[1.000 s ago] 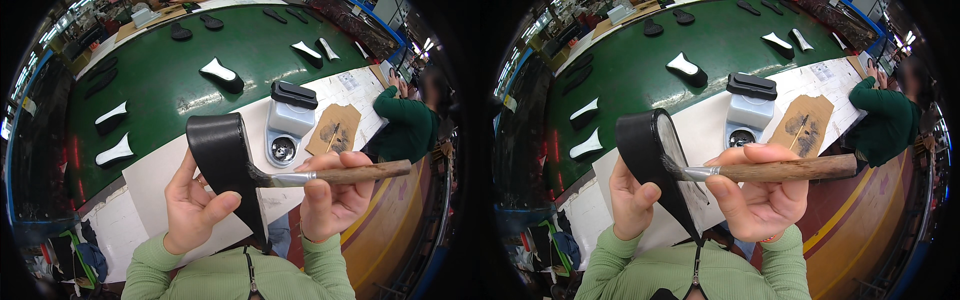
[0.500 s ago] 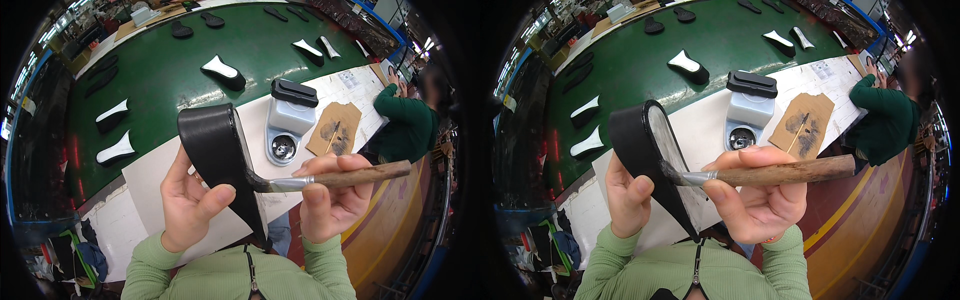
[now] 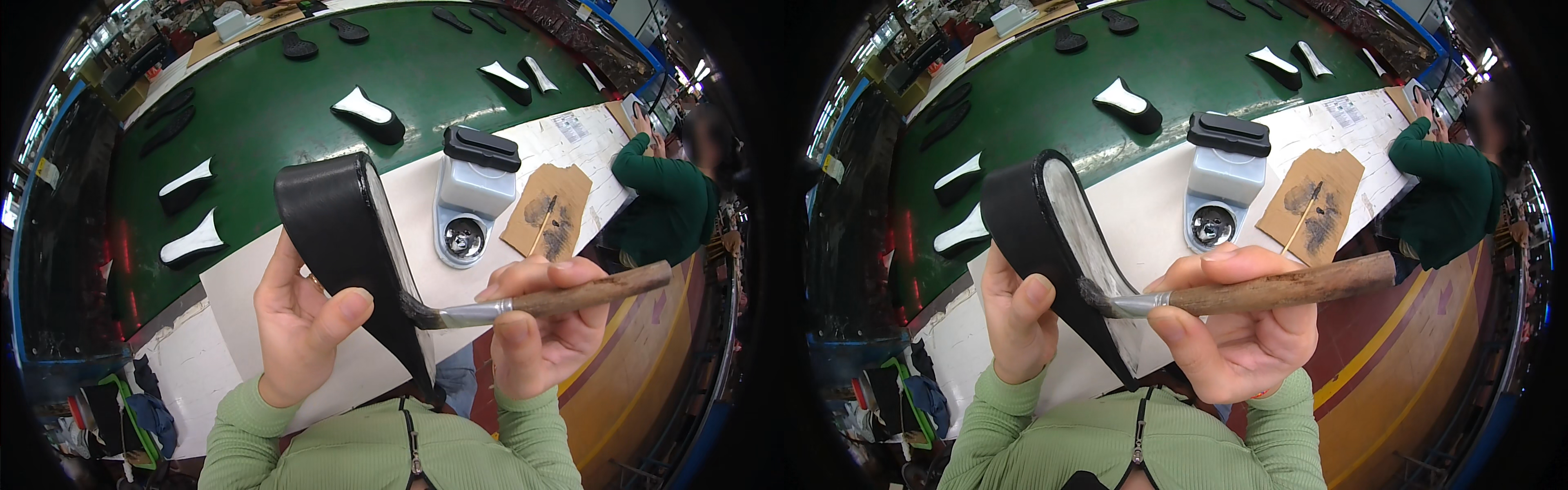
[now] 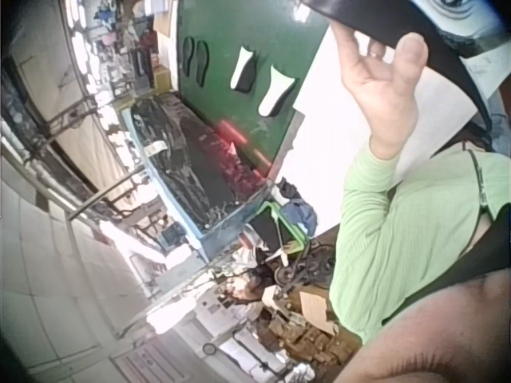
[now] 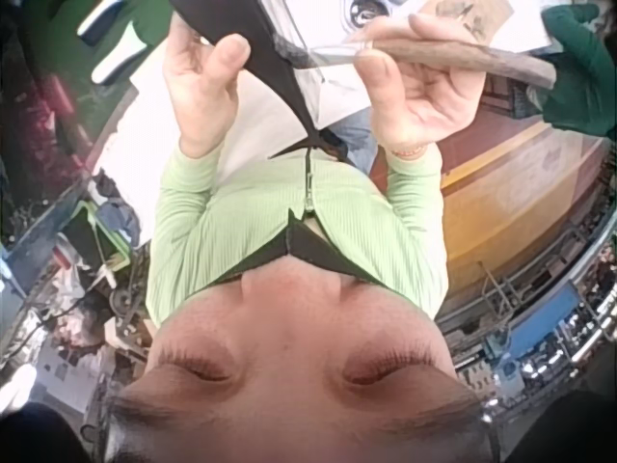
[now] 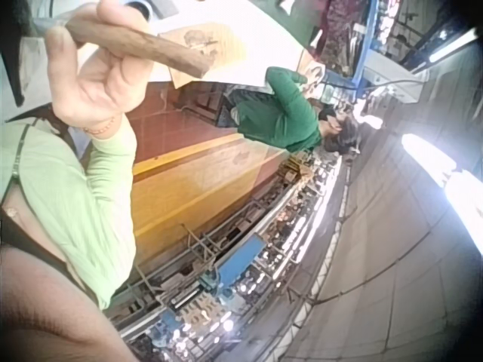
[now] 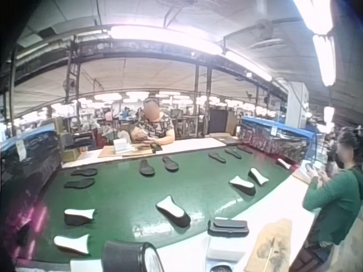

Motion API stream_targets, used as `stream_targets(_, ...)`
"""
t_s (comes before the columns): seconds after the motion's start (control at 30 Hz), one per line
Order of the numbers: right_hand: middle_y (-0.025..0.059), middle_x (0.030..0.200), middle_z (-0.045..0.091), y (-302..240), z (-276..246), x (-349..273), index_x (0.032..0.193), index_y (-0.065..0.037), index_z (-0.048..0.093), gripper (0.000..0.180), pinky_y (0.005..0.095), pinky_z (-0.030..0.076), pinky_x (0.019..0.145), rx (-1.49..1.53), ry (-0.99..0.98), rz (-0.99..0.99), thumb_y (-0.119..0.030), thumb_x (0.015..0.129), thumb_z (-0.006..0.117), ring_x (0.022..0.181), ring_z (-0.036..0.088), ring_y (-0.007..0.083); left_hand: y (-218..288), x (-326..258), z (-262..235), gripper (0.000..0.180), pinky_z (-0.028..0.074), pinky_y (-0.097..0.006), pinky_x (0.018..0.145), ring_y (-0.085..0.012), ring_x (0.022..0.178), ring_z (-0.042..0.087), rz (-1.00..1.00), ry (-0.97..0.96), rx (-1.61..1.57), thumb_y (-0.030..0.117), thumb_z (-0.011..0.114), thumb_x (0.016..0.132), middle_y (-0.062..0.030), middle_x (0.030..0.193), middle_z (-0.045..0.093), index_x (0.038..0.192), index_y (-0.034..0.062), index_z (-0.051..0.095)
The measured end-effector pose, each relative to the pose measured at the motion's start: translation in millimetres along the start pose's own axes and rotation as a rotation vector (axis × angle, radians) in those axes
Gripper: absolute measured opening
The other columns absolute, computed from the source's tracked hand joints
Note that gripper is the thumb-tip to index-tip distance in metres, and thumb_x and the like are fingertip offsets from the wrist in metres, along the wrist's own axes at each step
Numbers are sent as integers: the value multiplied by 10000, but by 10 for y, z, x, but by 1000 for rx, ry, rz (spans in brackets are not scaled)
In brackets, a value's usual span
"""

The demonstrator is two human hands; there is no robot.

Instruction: The person uses a paintbrush to apply black paint to the edges of small white plastic parts. They repeatedly dip the brush into a paint container and carefully coat the edges of each part, then place the painted parts on the green workbench.

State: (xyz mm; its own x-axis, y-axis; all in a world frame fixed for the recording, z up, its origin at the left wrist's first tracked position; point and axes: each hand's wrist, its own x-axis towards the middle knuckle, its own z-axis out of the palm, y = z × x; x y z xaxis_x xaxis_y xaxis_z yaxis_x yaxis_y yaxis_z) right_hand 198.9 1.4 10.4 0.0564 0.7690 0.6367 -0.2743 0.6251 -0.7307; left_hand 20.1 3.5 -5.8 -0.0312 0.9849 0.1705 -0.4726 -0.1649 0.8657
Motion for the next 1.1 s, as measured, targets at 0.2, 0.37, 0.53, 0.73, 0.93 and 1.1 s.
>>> stream_targets(0.2,220,827,600,-7,2,-23,1092,24,405,495,270,471,682,26,-6,1,114,680,665,745,599,185,5,10,-7,644,393,-306,935,-173,1090,483,18,14,-23,86,673,761,-94,1190,474,1301,-39,345)
stream_targets(0.37,243,823,597,-10,-4,-33,1102,30,399,497,269,476,661,26,-36,-25,126,685,652,719,593,180,2,18,-20,638,399,-292,915,-162,1070,491,45,20,-5,89,668,766,-88,1188,476,1303,-34,347)
stream_targets(0.53,246,814,595,-23,-16,-52,1107,31,394,497,245,477,627,-10,-67,-45,130,691,648,699,596,170,15,31,-16,631,402,-287,906,-154,1063,491,54,47,-4,94,661,771,-82,1177,480,1305,-31,350)
stream_targets(0.73,239,809,595,-38,-32,-74,1100,21,400,500,231,475,603,-48,-87,-74,128,685,656,686,595,163,30,37,10,627,399,-283,907,-146,1051,490,45,110,2,95,657,770,-83,1154,484,1305,-30,354)
stream_targets(0.93,218,802,600,-70,-61,-80,1091,-7,409,508,255,466,583,-115,-138,-87,121,673,668,658,581,178,37,75,5,618,401,-273,890,-136,1037,488,42,128,34,100,642,780,-81,1147,486,1309,-30,350)
stream_targets(1.1,193,777,613,-88,-77,-90,1084,-23,416,526,298,463,595,-201,-176,-140,95,652,692,640,567,209,38,104,10,600,439,-198,700,-80,858,521,32,138,10,116,622,799,-65,1102,496,1314,-22,346)
